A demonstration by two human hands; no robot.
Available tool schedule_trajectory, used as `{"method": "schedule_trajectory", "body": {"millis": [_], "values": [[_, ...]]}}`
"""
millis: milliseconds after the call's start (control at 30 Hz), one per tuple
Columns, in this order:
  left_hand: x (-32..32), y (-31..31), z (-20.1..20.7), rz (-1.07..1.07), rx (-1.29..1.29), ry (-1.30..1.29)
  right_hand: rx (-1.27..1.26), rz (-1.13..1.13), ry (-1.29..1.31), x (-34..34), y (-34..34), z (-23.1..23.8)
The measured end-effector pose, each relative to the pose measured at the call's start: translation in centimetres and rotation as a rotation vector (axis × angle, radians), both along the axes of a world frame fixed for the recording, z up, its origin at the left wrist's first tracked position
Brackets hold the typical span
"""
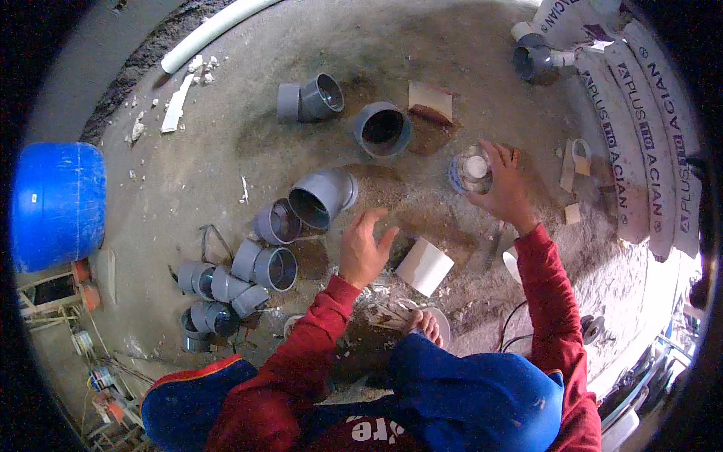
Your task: The person uses an angle grinder to cut a white PVC pipe segment while sitting on the floor. After cutting, they inspect the piece, then pick up a grey PVC elbow fitting and apply glue from a tube to the inside of the fitting.
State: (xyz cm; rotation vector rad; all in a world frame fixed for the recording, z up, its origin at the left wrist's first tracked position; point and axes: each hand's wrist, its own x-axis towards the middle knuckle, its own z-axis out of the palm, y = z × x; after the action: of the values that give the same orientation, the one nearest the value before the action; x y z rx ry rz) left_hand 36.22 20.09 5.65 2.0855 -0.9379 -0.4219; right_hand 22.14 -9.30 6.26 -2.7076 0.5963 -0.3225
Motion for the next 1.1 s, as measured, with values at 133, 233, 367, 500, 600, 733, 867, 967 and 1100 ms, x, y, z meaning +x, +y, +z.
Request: {"method": "schedule_trajectory", "body": {"millis": [133, 233, 367, 500, 600, 733, 867, 967, 1100], "values": [[-0.3, 0.2, 1.3, 0.016, 0.236, 0.364, -0.078, -0.023, -0.056, 0.6, 1.2, 2.6], [-1.7, -2.4, 3.3, 0.181, -0.183, 0.941, 0.387, -0.115, -0.258, 1.4, 4.8, 6.6], [-4.9, -6.1, 8.0, 0.351, -0.608, 1.37, 0.657, 0.175, -0.343, 2.5, 14.4, 6.2], [-4.6, -5.7, 11.7, 0.059, -0.687, 0.539, 0.846, -0.021, -0.355, 1.6, 18.3, 3.2], [-5.0, -5.5, 10.7, -0.1, -0.354, -0.196, 1.547, -0.086, -0.521, 0.5, 17.5, 5.2], [-7.2, -5.8, 6.2, -0.204, -0.034, -0.161, 2.092, -0.302, -0.722, 0.0, 13.6, 11.8], [-9.0, -6.4, 5.7, -0.024, -0.463, 0.867, 0.912, -0.258, -0.836, -0.4, 14.1, 12.0], [-7.2, -5.9, 8.0, 0.227, -0.49, 1.586, 0.705, 0.054, -0.476, -1.1, 19.4, 7.3], [0.2, -4.4, 9.2, 0.238, -0.73, 1.07, 0.79, 0.071, -0.11, -2.6, 21.9, 5.3]]}}
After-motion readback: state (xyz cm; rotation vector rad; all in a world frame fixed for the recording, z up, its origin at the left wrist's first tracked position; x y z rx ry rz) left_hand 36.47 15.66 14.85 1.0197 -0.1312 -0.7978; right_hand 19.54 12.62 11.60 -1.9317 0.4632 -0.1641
